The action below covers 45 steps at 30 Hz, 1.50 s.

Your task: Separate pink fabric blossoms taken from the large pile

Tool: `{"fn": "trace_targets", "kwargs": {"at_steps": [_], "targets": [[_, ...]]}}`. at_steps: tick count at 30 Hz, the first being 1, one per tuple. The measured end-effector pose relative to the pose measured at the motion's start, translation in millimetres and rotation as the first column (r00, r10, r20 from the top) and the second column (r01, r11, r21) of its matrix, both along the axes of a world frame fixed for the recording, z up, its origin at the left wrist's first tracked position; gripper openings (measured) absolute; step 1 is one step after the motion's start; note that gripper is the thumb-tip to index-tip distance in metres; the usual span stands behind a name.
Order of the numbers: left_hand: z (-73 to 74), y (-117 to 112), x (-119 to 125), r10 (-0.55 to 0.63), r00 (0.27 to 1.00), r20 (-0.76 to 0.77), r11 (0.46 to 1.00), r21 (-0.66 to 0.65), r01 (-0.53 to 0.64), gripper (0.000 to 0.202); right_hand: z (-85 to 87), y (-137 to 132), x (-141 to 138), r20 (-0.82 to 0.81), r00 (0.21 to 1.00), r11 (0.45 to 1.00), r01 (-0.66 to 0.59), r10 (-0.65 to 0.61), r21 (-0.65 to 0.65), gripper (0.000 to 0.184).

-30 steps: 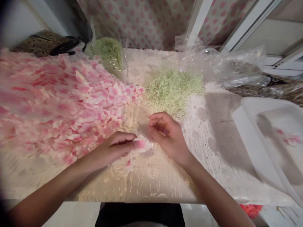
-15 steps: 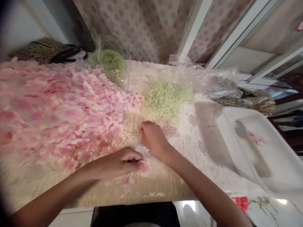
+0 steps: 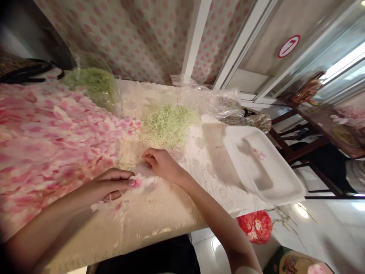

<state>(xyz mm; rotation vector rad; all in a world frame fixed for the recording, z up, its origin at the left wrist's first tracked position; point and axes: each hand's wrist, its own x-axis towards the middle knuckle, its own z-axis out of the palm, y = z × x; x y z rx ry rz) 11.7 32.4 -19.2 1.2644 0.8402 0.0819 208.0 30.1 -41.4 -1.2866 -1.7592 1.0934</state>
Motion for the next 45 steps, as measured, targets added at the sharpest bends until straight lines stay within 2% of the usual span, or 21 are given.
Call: {"fn": "trace_targets", "kwargs": {"at_steps": [4,7,9,12,17,19,22,26,31,36,45], "targets": [[-3.3,5,-1,0.123,0.992,0.029,0.991,-0.057,-0.121,0.033,1.9,1,8,-0.124,0.991,0.999,0.046,-0.044,0.015,0.01],[-1.0,6,1,0.218,0.976,0.026,0.976,-0.038,-0.216,0.032,6.5,-2,12,-0.21,0.974,0.996,0.092,-0.087,0.013,0.006],[1.0,5,2,0.259,0.966,0.027,0.966,-0.011,-0.258,0.031,8.8,-5,15,-0.327,0.941,0.996,0.083,-0.086,-0.025,0.005],[2.4,4,1,0.279,0.959,0.043,0.959,0.029,-0.28,0.034,9.6,-10,17,-0.518,0.852,0.995,0.033,-0.075,-0.09,0.014],[0.2,2,-1,0.233,0.972,0.037,0.952,0.194,-0.236,0.039,9.5,-14,15,-0.607,0.793,0.996,-0.009,-0.05,-0.093,0.006],[-0.4,0,0,0.217,0.976,0.032,0.931,0.292,-0.217,0.039,11.2,-16,13,-0.604,0.795,0.997,0.018,-0.057,-0.07,0.008],[0.2,-2,2,0.194,0.981,0.021,0.891,0.414,-0.185,0.038,14.2,-22,6,-0.536,0.842,0.998,0.042,-0.058,-0.042,0.009],[2.7,-6,5,0.151,0.988,0.033,0.856,0.496,-0.148,0.036,13.1,-30,-5,-0.452,0.89,0.997,0.029,-0.058,-0.069,0.006],[5.4,-8,7,0.139,0.99,0.033,0.865,0.483,-0.138,0.035,8.7,-33,-10,-0.449,0.886,0.989,0.058,-0.113,-0.134,0.005],[6.3,-9,6,0.128,0.991,0.044,0.871,0.473,-0.133,0.033,6.9,-33,-10,-0.443,0.892,0.993,0.042,-0.088,-0.113,0.009],[5.2,-13,6,0.121,0.992,0.041,0.872,0.474,-0.125,0.031,5.6,-34,-10,-0.392,0.915,0.992,0.054,-0.095,-0.115,0.005]]}}
